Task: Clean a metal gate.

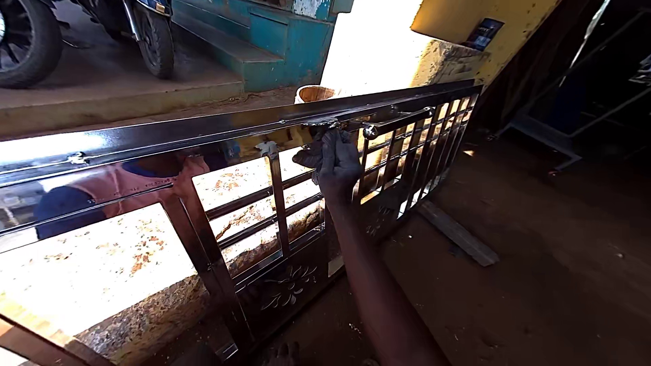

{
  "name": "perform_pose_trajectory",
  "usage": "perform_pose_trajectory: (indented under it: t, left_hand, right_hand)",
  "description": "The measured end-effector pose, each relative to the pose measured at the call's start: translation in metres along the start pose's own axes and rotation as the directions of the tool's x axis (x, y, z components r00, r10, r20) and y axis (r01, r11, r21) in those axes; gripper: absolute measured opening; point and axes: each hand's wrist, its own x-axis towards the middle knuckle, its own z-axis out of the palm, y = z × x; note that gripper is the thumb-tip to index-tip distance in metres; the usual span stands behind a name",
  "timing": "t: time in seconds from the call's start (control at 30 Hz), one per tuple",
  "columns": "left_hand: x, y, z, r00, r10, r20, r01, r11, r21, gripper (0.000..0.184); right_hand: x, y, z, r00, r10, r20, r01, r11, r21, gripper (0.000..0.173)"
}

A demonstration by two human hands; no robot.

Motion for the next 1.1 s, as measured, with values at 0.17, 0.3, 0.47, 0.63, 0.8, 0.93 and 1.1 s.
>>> perform_pose_trajectory:
  t: [0.17,0.3,0.47,0.63,0.8,0.93,1.1]
  left_hand:
    - [0.008,0.005,0.001,0.999,0.038,-0.017,-0.037,0.999,0.013,0.069]
    - [0.005,0.004,0.004,1.000,0.029,-0.013,-0.029,1.000,0.007,0.070]
    - [0.000,0.004,-0.002,1.000,0.013,-0.008,-0.013,1.000,0.009,0.070]
    - [0.012,0.007,0.001,1.000,0.027,-0.015,-0.027,1.000,-0.011,0.070]
    - [0.011,0.007,0.010,1.000,-0.013,-0.013,0.013,1.000,-0.022,0.069]
    - [-0.001,0.012,-0.005,1.000,0.013,0.010,-0.013,1.000,-0.020,0.067]
    - [0.002,0.004,-0.007,1.000,0.005,-0.018,-0.005,0.999,-0.042,0.066]
  right_hand:
    - [-0.151,0.082,-0.064,0.974,0.183,0.133,-0.185,0.983,-0.003,0.024]
    - [-0.079,0.051,-0.041,0.984,0.134,0.114,-0.138,0.990,0.024,0.019]
    - [0.014,0.000,-0.014,0.981,0.118,0.151,-0.125,0.991,0.039,0.027]
    - [-0.155,0.087,-0.074,0.903,0.344,0.258,-0.340,0.939,-0.060,0.019]
    - [-0.091,0.053,-0.050,0.949,0.223,0.221,-0.221,0.975,-0.033,0.046]
    - [-0.061,0.030,-0.016,0.998,0.050,0.024,-0.045,0.984,-0.173,0.033]
    - [-0.114,0.052,-0.034,0.994,0.098,0.048,-0.086,0.974,-0.211,0.029]
